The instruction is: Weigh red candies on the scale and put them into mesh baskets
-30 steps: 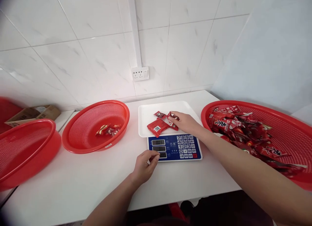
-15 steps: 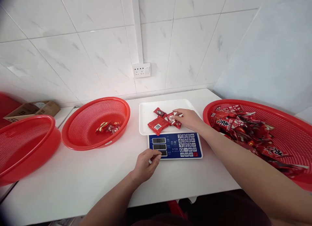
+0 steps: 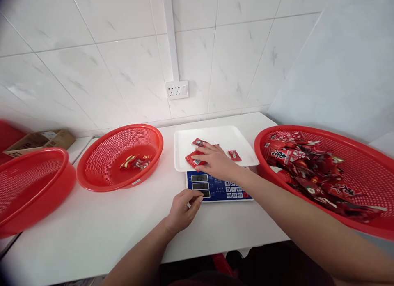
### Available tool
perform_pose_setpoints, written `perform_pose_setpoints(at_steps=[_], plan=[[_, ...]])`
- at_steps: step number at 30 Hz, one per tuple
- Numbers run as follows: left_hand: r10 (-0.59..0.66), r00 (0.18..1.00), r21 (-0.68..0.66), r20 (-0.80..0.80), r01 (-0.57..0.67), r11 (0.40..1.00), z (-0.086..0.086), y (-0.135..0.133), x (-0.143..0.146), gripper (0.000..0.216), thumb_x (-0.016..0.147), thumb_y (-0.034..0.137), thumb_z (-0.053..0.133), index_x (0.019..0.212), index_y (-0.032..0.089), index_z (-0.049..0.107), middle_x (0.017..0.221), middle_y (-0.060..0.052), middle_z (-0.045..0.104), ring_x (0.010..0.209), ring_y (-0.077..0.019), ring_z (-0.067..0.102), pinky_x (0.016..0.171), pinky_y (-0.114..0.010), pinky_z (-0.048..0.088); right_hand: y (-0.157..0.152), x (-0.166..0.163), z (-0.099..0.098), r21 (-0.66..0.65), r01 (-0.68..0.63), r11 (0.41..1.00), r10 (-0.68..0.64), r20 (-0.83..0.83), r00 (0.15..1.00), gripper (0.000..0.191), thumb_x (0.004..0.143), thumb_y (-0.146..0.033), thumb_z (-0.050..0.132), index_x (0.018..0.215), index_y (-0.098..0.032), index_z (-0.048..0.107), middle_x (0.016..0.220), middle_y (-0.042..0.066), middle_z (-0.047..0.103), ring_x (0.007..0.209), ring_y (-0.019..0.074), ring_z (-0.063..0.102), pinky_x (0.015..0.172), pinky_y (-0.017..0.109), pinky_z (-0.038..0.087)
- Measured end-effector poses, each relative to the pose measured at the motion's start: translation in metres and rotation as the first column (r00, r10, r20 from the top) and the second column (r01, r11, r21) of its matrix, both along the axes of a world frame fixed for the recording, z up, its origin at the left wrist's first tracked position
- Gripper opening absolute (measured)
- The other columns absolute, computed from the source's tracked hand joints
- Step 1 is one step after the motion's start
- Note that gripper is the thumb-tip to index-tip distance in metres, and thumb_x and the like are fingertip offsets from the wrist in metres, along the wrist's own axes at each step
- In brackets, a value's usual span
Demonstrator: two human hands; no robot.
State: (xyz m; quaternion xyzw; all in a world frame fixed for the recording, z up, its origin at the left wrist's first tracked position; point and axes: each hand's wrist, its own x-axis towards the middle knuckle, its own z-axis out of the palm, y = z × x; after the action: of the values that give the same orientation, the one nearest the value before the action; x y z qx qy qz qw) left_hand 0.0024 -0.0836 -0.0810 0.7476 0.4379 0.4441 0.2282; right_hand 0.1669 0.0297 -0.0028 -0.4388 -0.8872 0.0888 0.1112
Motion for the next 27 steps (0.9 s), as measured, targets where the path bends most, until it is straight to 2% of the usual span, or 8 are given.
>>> perform_pose_setpoints(at_steps=[4, 7, 10, 13, 16, 20, 24, 27], plan=[[0.000, 1.000, -0.011, -0.015, 0.000, 1.000, 0.000, 0.000, -0.001, 0.019, 0.088, 0.025, 0.047, 0.089, 0.018, 0.065, 0.077, -0.005, 0.068, 0.066, -0.0130, 0.059, 0.060, -0.023, 0.049, 0.013, -0.003, -0.005, 0.063, 0.069, 0.996, -0.072, 0.051, 0.996, 0.037, 0.086, -0.039, 0.043, 0.118, -0.032, 0.061, 0.143, -0.001, 0.040, 0.137, 0.0274, 0.023, 0.107, 0.056, 0.021], [-0.001, 1.000, -0.007, -0.014, 0.001, 1.000, 0.001, 0.000, -0.001, 0.019, 0.088, 0.024, 0.047, 0.089, 0.019, 0.065, 0.077, -0.004, 0.068, 0.066, -0.0132, 0.059, 0.060, -0.024, 0.049, 0.020, 0.012, -0.002, 0.060, 0.127, 0.990, -0.128, 0.001, 0.992, 0.045, 0.086, -0.044, 0.041, 0.128, -0.031, 0.053, 0.143, 0.000, 0.040, 0.136, 0.0272, 0.026, 0.108, 0.051, 0.025], [0.002, 1.000, -0.004, -0.004, -0.002, 1.000, 0.001, -0.002, 0.000, 0.019, 0.087, 0.024, 0.047, 0.089, 0.019, 0.066, 0.076, -0.004, 0.068, 0.067, -0.0133, 0.060, 0.060, -0.023, 0.050, 0.018, 0.039, 0.002, 0.036, 0.316, 0.948, -0.316, 0.021, 0.948, 0.056, 0.086, -0.050, 0.038, 0.135, -0.025, 0.047, 0.143, 0.006, 0.040, 0.132, 0.0283, 0.033, 0.104, 0.047, 0.033], [-0.026, 1.000, -0.019, -0.012, 0.026, 0.999, 0.000, -0.003, 0.003, 0.019, 0.088, 0.025, 0.047, 0.090, 0.019, 0.065, 0.076, -0.004, 0.067, 0.067, -0.0129, 0.060, 0.060, -0.023, 0.050, 0.011, 0.061, 0.004, 0.002, 0.448, 0.894, -0.446, 0.116, 0.888, 0.058, 0.082, -0.052, 0.043, 0.131, -0.023, 0.051, 0.137, 0.009, 0.047, 0.124, 0.0316, 0.043, 0.098, 0.048, 0.040], [-0.065, 0.997, -0.023, -0.032, 0.065, 0.998, -0.002, -0.004, 0.005, 0.019, 0.088, 0.025, 0.048, 0.090, 0.020, 0.065, 0.076, -0.004, 0.067, 0.066, -0.0127, 0.060, 0.060, -0.022, 0.050, 0.004, 0.065, 0.005, -0.132, 0.415, 0.900, -0.405, 0.091, 0.910, 0.057, 0.080, -0.048, 0.048, 0.131, -0.023, 0.051, 0.129, 0.008, 0.054, 0.111, 0.0280, 0.055, 0.092, 0.042, 0.045], [-0.060, 0.997, -0.013, -0.040, 0.059, 0.998, -0.001, -0.004, 0.006, 0.019, 0.087, 0.024, 0.047, 0.089, 0.019, 0.066, 0.075, -0.004, 0.067, 0.064, -0.0125, 0.059, 0.059, -0.022, 0.049, -0.007, 0.052, 0.015, -0.285, 0.357, 0.890, -0.388, -0.061, 0.919, 0.057, 0.081, -0.050, 0.047, 0.134, -0.030, 0.046, 0.120, 0.002, 0.062, 0.102, 0.0243, 0.061, 0.086, 0.037, 0.050], [-0.075, 0.996, -0.001, -0.057, 0.075, 0.997, 0.003, -0.005, 0.003, 0.022, 0.089, 0.028, 0.045, 0.089, 0.018, 0.065, 0.072, -0.004, 0.066, 0.064, -0.0124, 0.059, 0.061, -0.022, 0.049, -0.024, 0.061, 0.032, -0.206, 0.459, 0.865, -0.488, -0.128, 0.863, 0.053, 0.081, -0.048, 0.048, 0.129, -0.026, 0.052, 0.115, 0.004, 0.065, 0.095, 0.0250, 0.063, 0.089, 0.039, 0.048], [-0.219, 0.963, 0.025, -0.158, 0.226, 0.974, 0.005, -0.009, 0.004, 0.028, 0.089, 0.036, 0.044, 0.094, 0.017, 0.065, 0.071, -0.003, 0.066, 0.067, -0.0128, 0.061, 0.065, -0.023, 0.049, -0.037, 0.105, 0.028, -0.046, 0.557, 0.829, -0.559, -0.109, 0.822, 0.049, 0.081, -0.049, 0.048, 0.125, -0.029, 0.055, 0.113, 0.004, 0.065, 0.097, 0.0255, 0.062, 0.088, 0.039, 0.047]])
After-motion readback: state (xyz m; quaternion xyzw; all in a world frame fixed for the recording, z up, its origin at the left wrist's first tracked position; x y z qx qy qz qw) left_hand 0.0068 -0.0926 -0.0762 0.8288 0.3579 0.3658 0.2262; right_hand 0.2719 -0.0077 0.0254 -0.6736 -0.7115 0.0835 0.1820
